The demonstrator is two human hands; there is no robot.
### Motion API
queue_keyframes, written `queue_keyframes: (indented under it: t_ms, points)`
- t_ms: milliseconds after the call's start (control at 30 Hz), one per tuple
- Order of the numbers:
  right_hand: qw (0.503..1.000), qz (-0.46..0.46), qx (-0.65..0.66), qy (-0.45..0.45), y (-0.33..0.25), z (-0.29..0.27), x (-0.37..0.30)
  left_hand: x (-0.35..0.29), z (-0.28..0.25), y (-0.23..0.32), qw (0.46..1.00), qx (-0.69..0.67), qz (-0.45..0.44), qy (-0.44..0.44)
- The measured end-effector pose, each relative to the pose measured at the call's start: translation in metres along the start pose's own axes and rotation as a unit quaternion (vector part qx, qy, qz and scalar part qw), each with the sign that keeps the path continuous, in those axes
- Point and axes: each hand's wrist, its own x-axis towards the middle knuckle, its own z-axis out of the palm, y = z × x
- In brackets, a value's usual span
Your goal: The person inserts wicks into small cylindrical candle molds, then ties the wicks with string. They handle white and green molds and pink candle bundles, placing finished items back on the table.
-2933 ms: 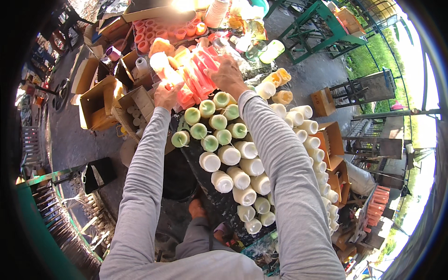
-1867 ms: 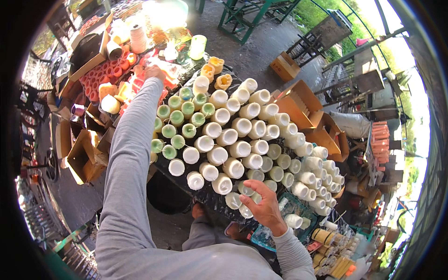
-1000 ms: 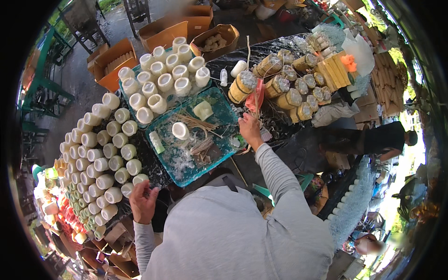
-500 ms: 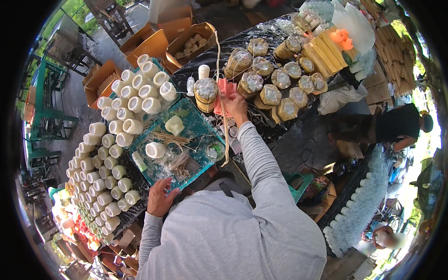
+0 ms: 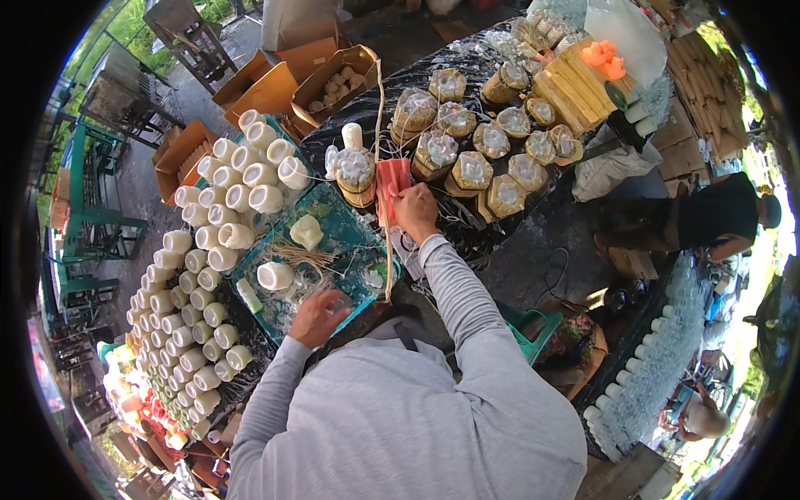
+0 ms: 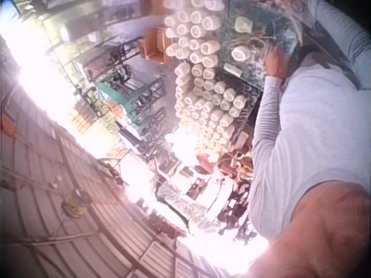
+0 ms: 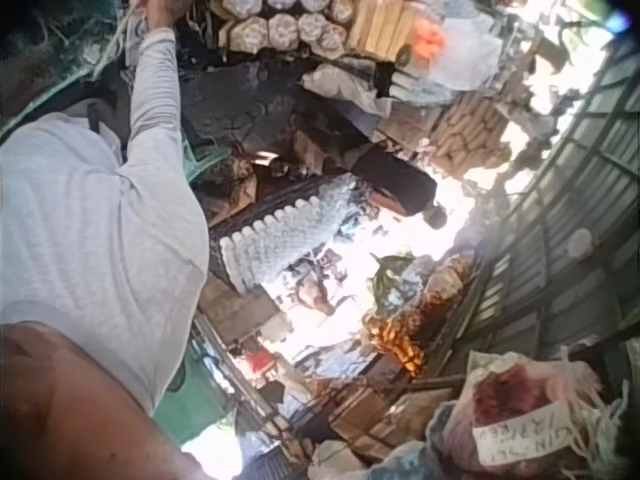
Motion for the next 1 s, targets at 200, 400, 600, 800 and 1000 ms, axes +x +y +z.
queue_keyframes:
  t_ms: [200,400,600,800,1000]
  points:
    - [0.996,-0.056,0.067,-0.005,0.000,-0.018,-0.002,0.091,0.040,0.010,0.985,0.083,0.141,-0.048]
    - [0.991,-0.115,0.070,0.018,0.010,-0.028,-0.002,0.151,0.088,0.032,0.999,0.000,0.008,-0.048]
    - [0.984,-0.162,0.053,-0.049,0.037,-0.075,0.007,0.149,0.119,0.022,0.990,-0.136,-0.008,0.046]
    - [0.915,0.068,0.339,-0.208,0.063,-0.105,-0.001,0.145,0.108,0.028,0.994,0.007,-0.038,0.103]
    - [0.718,0.099,0.646,-0.241,0.071,-0.128,-0.026,0.157,0.067,0.087,0.915,-0.401,-0.037,0.016]
